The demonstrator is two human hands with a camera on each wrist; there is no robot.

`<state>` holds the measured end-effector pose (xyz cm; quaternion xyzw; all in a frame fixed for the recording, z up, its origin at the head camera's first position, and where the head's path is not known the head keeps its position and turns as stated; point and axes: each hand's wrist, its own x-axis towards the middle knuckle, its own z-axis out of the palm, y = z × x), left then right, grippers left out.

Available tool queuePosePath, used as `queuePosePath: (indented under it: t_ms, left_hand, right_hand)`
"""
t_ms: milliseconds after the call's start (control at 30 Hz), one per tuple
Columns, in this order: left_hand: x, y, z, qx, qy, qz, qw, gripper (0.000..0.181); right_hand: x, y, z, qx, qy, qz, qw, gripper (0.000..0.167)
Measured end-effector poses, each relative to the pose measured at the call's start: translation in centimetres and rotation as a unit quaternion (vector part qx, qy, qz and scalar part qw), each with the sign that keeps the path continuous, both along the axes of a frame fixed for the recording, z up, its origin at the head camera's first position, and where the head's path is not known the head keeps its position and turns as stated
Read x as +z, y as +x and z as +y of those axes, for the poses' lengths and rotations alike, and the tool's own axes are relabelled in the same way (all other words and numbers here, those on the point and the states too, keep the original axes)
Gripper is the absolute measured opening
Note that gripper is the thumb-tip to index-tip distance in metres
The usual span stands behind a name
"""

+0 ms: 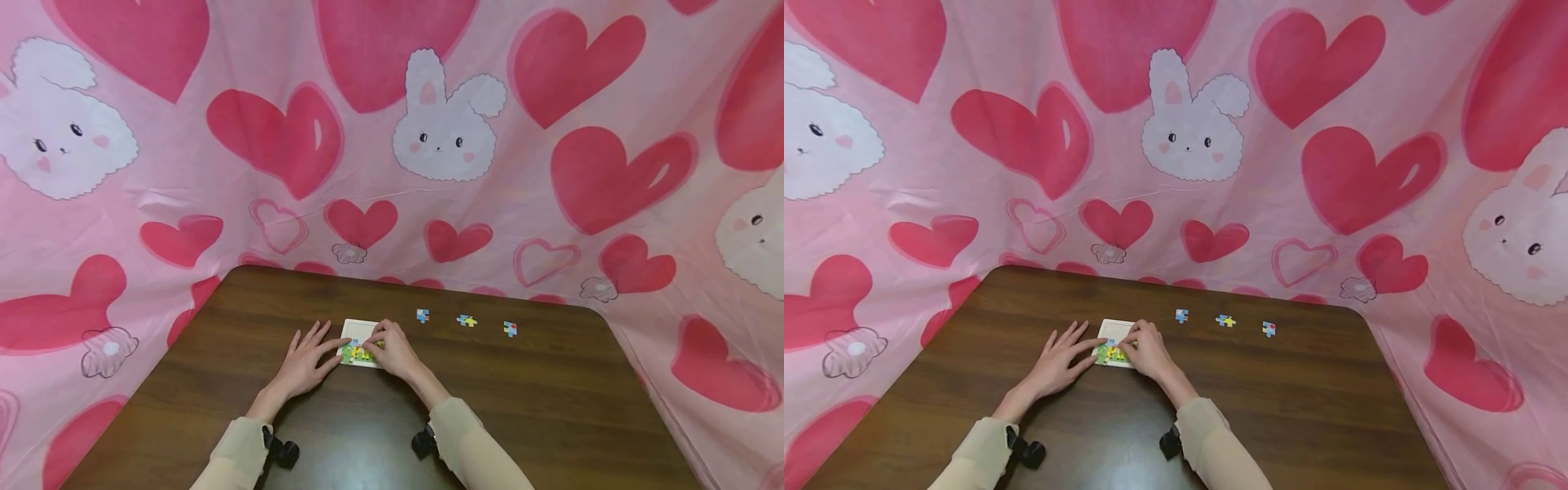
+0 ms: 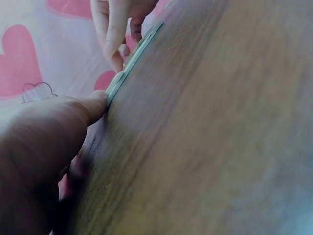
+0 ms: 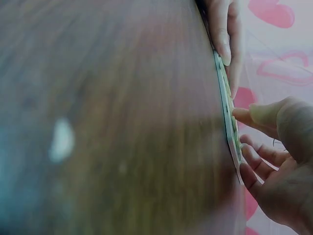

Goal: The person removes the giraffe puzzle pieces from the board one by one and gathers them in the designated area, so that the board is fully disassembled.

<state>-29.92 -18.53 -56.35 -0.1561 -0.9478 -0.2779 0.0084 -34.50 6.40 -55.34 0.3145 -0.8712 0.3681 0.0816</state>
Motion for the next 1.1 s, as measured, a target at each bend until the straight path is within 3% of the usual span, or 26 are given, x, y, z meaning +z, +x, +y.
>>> queuePosePath:
  t_ms: [200, 300, 433, 633, 967, 1100]
  left_hand:
    - [0.1, 0.1, 0.0, 0.005, -0.03, -0.003, 0.9995, 0.05]
    - [0.0, 0.1, 0.1, 0.009, -0.047, 0.003, 0.9988, 0.053]
    - [-0.3, 0.1, 0.2, 0.016, -0.045, 0.019, 0.9987, 0.058]
    - [-0.6, 0.0, 0.5, 0.022, -0.022, 0.048, 0.9984, 0.058]
    - [-0.4, 0.1, 0.5, 0.022, -0.038, 0.024, 0.9987, 0.058]
    - [-0.4, 0.1, 0.5, 0.022, -0.037, 0.021, 0.9988, 0.057]
  right_hand:
    - [1.1, 1.0, 0.2, -0.004, 0.037, -0.063, 0.9973, 0.018]
    - [1.2, 1.2, 0.2, -0.012, 0.064, -0.073, 0.9952, 0.021]
    - [1.1, 1.3, 0.2, -0.017, 0.07, -0.071, 0.9949, 0.022]
    - [0.7, 1.3, 0.1, -0.025, 0.04, -0.063, 0.9969, 0.02]
    - [0.6, 0.3, -0.8, -0.064, 0.049, -0.055, 0.9953, 0.024]
    - [0.9, -0.5, -1.2, -0.081, 0.055, -0.054, 0.9937, 0.033]
